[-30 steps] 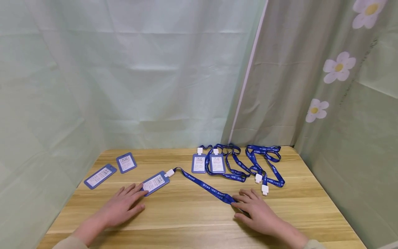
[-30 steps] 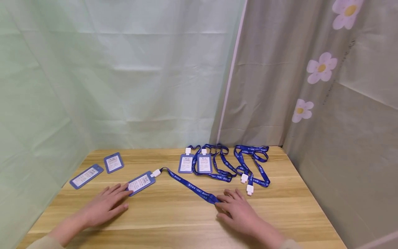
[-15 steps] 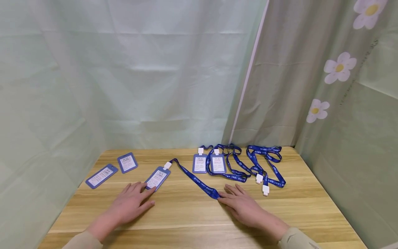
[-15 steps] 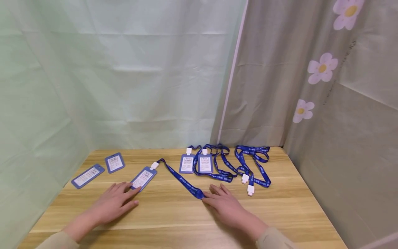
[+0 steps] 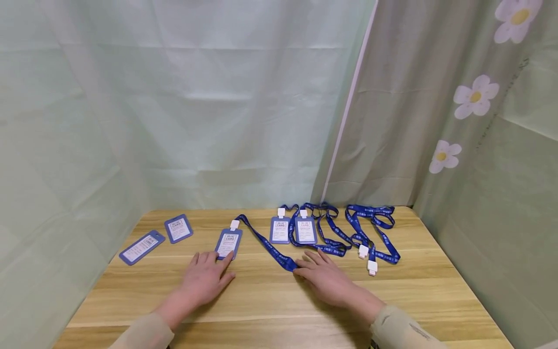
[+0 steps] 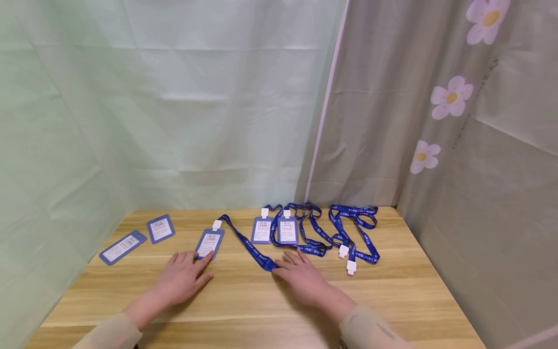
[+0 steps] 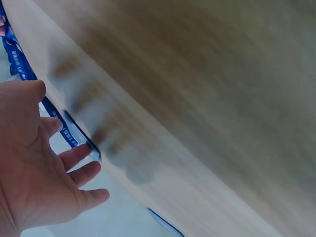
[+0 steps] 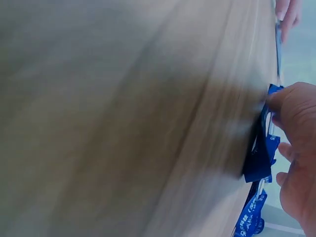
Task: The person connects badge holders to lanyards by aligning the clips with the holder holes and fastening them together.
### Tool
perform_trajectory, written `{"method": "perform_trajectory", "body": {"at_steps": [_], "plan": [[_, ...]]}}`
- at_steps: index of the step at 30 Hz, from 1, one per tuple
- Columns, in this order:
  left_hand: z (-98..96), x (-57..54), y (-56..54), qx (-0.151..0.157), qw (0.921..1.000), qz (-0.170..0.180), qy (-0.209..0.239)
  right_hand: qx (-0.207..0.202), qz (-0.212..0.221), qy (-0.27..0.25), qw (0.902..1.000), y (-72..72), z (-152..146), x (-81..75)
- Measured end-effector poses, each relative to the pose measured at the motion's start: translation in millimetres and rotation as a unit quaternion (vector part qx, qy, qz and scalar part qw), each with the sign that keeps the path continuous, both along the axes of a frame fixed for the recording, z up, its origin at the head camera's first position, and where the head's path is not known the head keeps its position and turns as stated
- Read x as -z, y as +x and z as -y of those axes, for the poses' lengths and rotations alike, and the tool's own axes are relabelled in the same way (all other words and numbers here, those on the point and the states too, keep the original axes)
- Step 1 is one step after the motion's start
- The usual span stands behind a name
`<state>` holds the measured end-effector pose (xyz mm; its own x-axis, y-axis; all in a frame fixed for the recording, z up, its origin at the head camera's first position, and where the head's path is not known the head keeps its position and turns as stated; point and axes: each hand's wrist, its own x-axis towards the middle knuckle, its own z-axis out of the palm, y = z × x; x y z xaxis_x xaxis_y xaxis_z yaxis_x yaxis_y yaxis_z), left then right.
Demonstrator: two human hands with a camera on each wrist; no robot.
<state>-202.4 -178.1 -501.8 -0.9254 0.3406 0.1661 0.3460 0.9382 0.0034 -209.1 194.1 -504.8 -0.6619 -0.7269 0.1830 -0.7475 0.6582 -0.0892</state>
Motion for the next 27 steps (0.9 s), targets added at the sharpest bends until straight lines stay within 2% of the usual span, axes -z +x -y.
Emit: {"method": "perform_trajectory", "body": {"at_steps": [6, 9, 12, 18, 27], "plan": [[8.0, -1.0, 9.2, -0.009, 0.9982, 0.032, 0.05, 0.024, 0.019, -0.013, 0.9995, 21.1, -18.6, -4.2], [17.2, -1.1, 11.9, -0.009, 0.9972, 0.044, 0.06, 0.035, 0.027, -0.008, 0.999, 31.5, -30.0, -4.0], [22.7, -0.2, 11.7, -0.004, 0.9975, 0.047, 0.054, 0.032, 0.016, -0.008, 0.9993, 35.7, -36.8, -0.8], [15.6, -2.8, 5.1, -0.009, 0.9972, 0.062, 0.041, 0.014, -0.017, -0.024, 0.9995, 26.3, -37.0, 3.4], [-5.4, -6.4, -4.7, -0.014, 0.9945, 0.095, 0.041, 0.026, 0.008, -0.016, 0.9995, 8.0, -28.5, 1.6]]}}
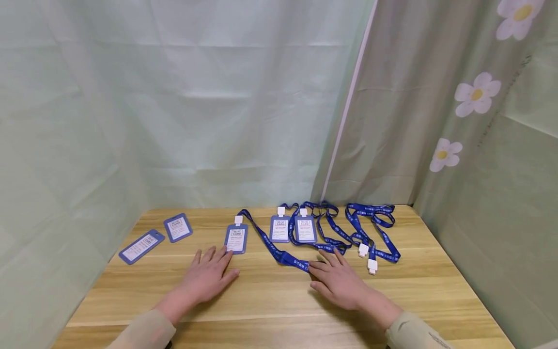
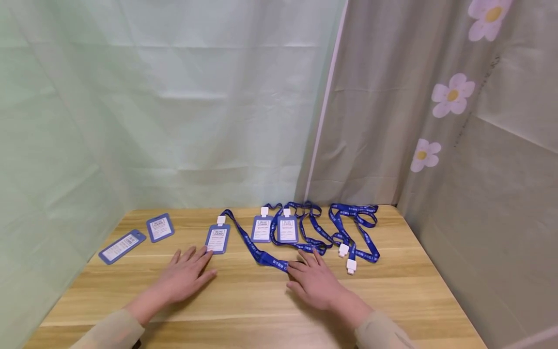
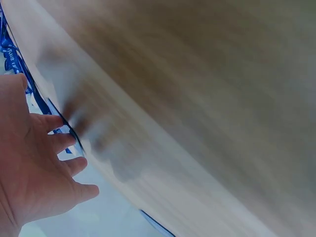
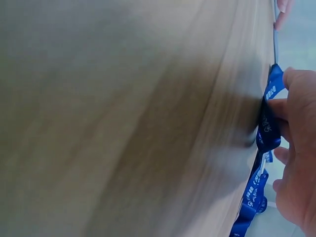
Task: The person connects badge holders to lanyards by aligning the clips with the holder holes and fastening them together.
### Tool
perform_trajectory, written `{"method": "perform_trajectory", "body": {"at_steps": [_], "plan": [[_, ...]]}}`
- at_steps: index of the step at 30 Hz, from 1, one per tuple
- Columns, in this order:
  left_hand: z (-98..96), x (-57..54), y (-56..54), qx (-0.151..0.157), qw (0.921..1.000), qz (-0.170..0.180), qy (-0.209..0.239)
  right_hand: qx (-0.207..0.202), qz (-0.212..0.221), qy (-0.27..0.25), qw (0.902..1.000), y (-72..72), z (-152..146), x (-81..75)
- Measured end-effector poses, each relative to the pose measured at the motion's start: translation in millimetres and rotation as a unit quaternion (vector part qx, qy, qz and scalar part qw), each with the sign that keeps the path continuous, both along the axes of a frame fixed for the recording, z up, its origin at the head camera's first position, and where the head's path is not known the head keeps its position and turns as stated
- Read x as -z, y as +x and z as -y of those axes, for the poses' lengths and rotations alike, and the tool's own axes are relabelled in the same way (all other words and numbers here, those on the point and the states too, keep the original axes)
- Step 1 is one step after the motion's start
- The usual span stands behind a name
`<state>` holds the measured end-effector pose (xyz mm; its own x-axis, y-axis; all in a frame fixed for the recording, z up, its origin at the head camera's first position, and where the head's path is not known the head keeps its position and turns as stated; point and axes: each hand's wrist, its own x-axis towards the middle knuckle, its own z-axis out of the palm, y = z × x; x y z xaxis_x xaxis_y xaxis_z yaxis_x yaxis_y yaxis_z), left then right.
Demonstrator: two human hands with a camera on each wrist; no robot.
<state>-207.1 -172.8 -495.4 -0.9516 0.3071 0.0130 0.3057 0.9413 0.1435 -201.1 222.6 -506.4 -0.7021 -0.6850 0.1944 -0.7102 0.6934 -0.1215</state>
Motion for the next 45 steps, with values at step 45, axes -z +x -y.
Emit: {"method": "perform_trajectory", "body": {"at_steps": [45], "plan": [[-57.1, 6.0, -35.2, 0.0, 0.9991, 0.038, 0.017, 0.05, -0.015, 0.008, 0.9986, -48.8, -1.9, 0.3]]}}
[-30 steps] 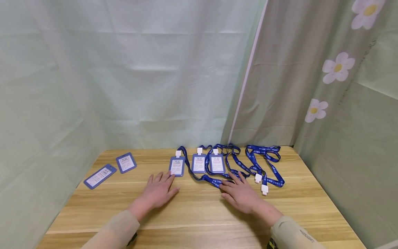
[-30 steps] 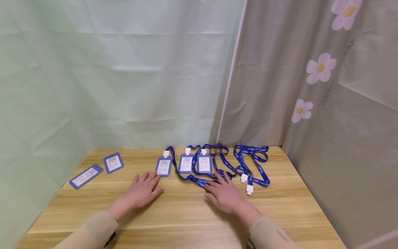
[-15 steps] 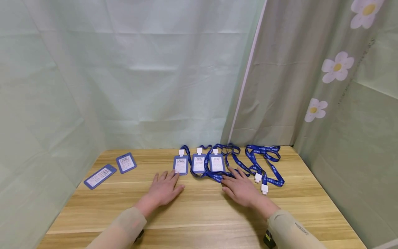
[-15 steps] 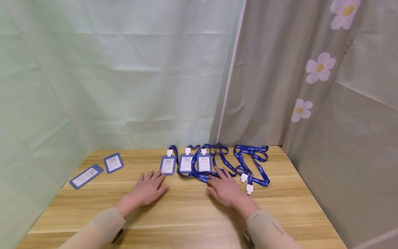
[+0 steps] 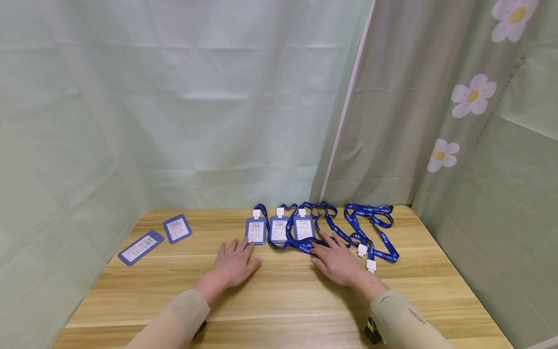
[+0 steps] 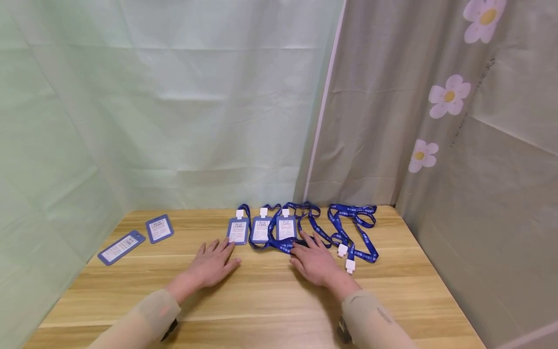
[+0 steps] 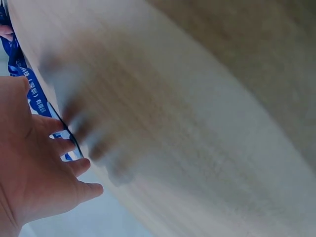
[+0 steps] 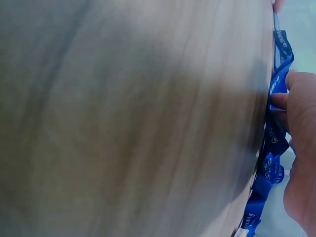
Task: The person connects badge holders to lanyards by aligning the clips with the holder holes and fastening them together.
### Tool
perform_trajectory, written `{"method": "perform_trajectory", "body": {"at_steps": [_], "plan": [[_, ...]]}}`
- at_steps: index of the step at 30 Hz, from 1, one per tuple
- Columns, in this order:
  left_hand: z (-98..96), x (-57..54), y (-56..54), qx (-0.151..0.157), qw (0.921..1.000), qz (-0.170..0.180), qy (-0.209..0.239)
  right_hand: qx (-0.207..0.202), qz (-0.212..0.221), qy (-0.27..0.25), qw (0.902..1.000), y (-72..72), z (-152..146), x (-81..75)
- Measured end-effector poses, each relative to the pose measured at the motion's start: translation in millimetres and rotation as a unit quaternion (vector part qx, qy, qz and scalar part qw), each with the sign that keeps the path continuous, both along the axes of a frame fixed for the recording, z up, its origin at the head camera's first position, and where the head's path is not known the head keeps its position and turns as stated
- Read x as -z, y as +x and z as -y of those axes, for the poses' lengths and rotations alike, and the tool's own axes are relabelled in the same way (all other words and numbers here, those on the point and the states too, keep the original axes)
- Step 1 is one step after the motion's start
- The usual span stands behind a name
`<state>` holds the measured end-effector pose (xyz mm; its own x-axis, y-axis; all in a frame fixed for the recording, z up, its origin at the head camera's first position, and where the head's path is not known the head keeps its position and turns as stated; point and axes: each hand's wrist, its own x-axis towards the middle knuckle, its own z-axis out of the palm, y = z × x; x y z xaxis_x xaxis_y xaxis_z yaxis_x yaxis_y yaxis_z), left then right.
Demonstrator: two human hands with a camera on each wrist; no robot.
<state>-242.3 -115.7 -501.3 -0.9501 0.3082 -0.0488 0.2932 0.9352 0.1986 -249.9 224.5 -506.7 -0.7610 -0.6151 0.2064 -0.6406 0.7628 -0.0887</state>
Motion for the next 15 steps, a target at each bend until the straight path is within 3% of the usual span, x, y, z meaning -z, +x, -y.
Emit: {"method": "perform_trajectory", "body": {"at_steps": [9, 15], "plan": [[4.3, 6.1, 2.9, 0.006, 0.9999, -0.011, 0.005, -0.011, -0.011, 0.016, 0.9997, 7.3, -3.5, 2.5], [6.3, 7.5, 3.5, 0.017, 0.9996, -0.022, 0.011, -0.007, -0.004, -0.001, 1.0, 15.7, -15.3, 0.4]]}}
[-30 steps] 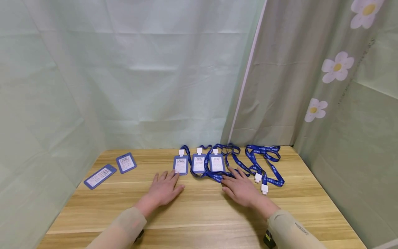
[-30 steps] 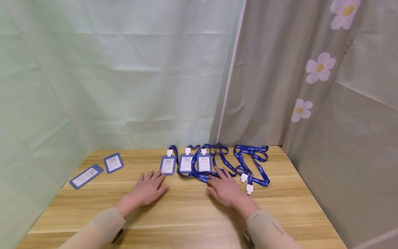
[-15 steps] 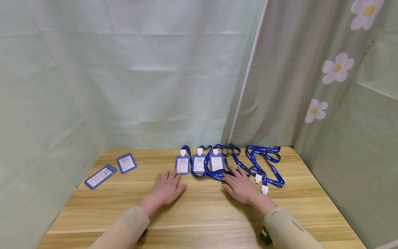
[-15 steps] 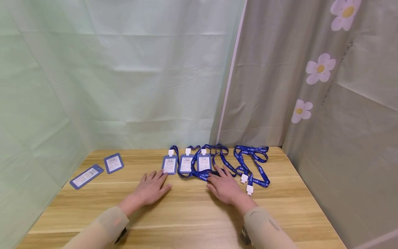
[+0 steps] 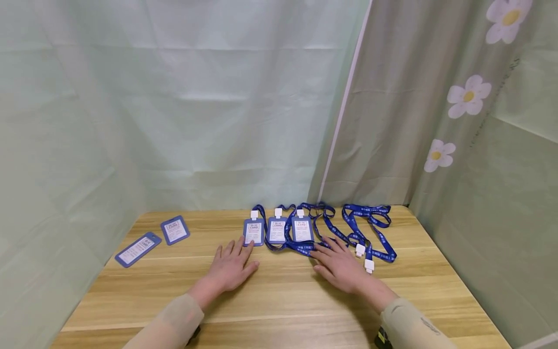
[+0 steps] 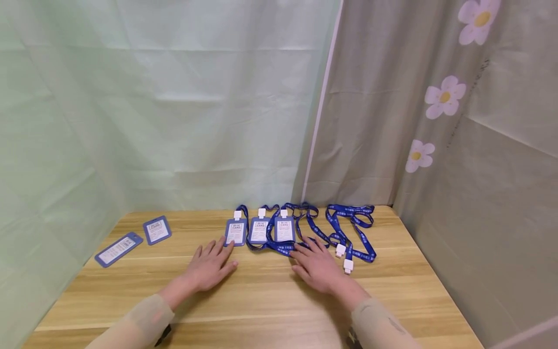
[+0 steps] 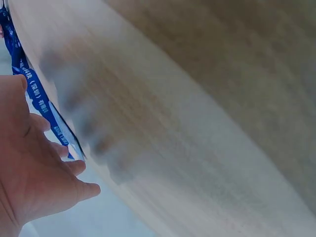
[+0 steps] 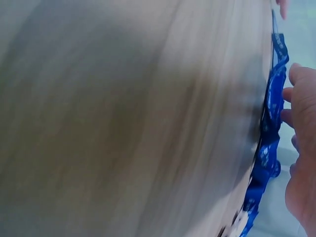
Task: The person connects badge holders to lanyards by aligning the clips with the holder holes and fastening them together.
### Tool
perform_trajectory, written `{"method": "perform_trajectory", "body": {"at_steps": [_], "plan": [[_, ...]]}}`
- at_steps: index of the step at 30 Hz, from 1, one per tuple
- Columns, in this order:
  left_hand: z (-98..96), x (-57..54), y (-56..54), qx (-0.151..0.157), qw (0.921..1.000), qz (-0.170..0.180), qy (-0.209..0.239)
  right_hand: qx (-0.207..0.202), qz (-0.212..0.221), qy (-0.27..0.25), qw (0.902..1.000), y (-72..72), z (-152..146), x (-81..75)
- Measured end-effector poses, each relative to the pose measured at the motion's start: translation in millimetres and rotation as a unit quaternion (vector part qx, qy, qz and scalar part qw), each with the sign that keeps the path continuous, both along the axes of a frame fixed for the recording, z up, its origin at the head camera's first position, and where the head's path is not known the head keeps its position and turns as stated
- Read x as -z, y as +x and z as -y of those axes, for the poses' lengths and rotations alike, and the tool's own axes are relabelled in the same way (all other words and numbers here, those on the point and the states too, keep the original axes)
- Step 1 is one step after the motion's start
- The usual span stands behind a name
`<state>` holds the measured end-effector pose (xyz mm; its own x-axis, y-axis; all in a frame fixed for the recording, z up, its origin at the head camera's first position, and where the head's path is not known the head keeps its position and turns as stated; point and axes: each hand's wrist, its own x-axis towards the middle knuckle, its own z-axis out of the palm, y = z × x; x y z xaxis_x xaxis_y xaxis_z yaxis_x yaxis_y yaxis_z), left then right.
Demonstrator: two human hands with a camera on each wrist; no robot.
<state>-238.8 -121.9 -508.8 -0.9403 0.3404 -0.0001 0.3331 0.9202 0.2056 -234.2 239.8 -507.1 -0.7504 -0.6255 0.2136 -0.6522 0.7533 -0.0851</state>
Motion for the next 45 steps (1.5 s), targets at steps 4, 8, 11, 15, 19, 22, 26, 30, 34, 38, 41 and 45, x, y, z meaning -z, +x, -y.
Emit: {"method": "perform_trajectory", "body": {"at_steps": [4, 8, 11, 15, 19, 22, 26, 30, 34, 38, 41, 45], "plan": [[-2.0, -5.2, 5.1, 0.014, 0.9998, 0.001, -0.012, 0.013, -0.009, -0.011, 0.9998, 5.2, -11.8, -1.6], [-7.5, -13.3, 12.7, 0.035, 0.9991, -0.003, -0.024, 0.026, -0.013, -0.016, 0.9994, 8.6, -24.5, -2.2], [-13.4, -19.3, 18.1, 0.048, 0.9983, -0.011, -0.03, 0.032, -0.011, -0.021, 0.9992, 11.2, -32.9, -4.1], [-22.7, -23.7, 22.7, 0.069, 0.9966, -0.02, -0.041, 0.044, -0.008, -0.032, 0.9985, 14.2, -44.4, -8.6], [-33.8, -23.0, 25.4, 0.097, 0.9943, -0.019, -0.042, 0.065, -0.019, -0.025, 0.9974, 16.6, -60.2, -11.0], [-41.6, -22.8, 28.4, 0.121, 0.9919, -0.015, -0.037, 0.075, -0.031, -0.023, 0.9964, 17.2, -72.7, -10.4], [-52.1, -25.2, 33.1, 0.153, 0.9873, -0.012, -0.04, 0.09, -0.029, -0.027, 0.9951, 18.2, -87.0, -9.2], [-63.8, -27.4, 38.4, 0.18, 0.9823, -0.005, -0.05, 0.109, -0.005, -0.032, 0.9935, 20.9, -98.5, -10.7], [-75.6, -28.3, 45.3, 0.207, 0.977, 0.003, -0.05, 0.124, 0.01, -0.037, 0.9915, 23.7, -108.6, -10.7], [-87.5, -28.9, 51.5, 0.237, 0.9703, 0.004, -0.049, 0.131, -0.001, -0.032, 0.9909, 26.0, -118.4, -8.8], [-95.7, -28.2, 55.1, 0.253, 0.9662, 0.007, -0.048, 0.132, -0.012, -0.031, 0.9907, 27.0, -124.9, -6.7], [-106.0, -26.6, 59.3, 0.269, 0.9619, 0.013, -0.045, 0.125, -0.04, -0.03, 0.9909, 27.3, -130.9, -4.1]]}}
